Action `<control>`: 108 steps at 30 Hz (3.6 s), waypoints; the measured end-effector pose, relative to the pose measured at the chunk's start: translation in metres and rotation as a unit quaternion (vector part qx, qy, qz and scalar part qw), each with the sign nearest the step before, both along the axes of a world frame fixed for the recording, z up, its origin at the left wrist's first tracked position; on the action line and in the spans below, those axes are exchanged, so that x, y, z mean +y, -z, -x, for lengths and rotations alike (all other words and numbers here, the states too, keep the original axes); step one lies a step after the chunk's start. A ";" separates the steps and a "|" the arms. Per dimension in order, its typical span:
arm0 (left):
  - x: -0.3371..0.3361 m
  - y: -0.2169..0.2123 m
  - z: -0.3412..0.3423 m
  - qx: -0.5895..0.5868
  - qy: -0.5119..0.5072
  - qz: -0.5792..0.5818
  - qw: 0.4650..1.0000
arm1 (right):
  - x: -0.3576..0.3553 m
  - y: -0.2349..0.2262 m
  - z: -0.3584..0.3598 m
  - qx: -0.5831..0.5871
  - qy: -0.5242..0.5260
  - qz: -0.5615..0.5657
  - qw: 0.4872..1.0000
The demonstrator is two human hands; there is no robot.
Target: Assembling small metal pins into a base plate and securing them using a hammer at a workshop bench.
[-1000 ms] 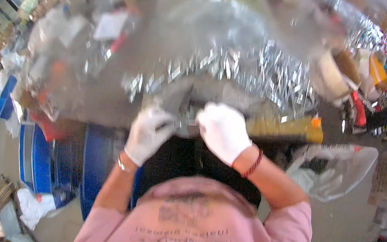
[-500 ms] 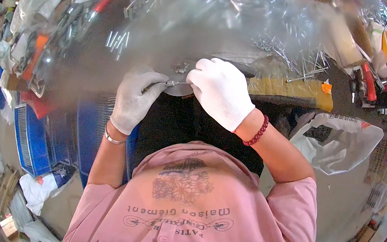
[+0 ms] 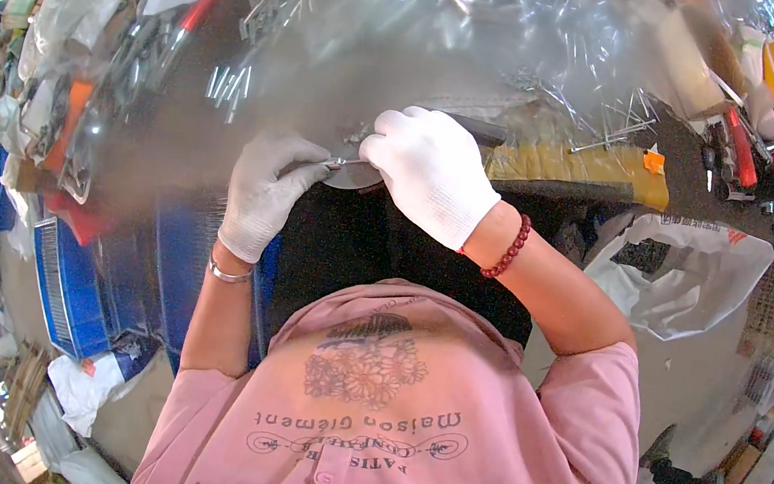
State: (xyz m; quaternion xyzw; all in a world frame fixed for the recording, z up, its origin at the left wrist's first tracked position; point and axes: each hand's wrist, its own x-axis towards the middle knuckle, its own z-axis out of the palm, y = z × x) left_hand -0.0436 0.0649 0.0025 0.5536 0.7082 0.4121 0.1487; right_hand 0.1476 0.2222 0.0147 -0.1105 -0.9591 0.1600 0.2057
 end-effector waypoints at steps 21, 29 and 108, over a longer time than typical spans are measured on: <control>0.007 -0.008 -0.008 0.051 -0.018 -0.047 0.997 | 0.104 0.006 -0.049 0.013 0.209 -0.097 0.973; -0.001 0.006 -0.006 0.051 0.001 -0.041 0.998 | 0.108 0.008 -0.041 -0.059 0.166 -0.092 0.980; -0.020 0.010 0.010 0.166 -0.023 -0.100 0.981 | -0.019 -0.043 -0.018 0.035 0.030 0.066 0.997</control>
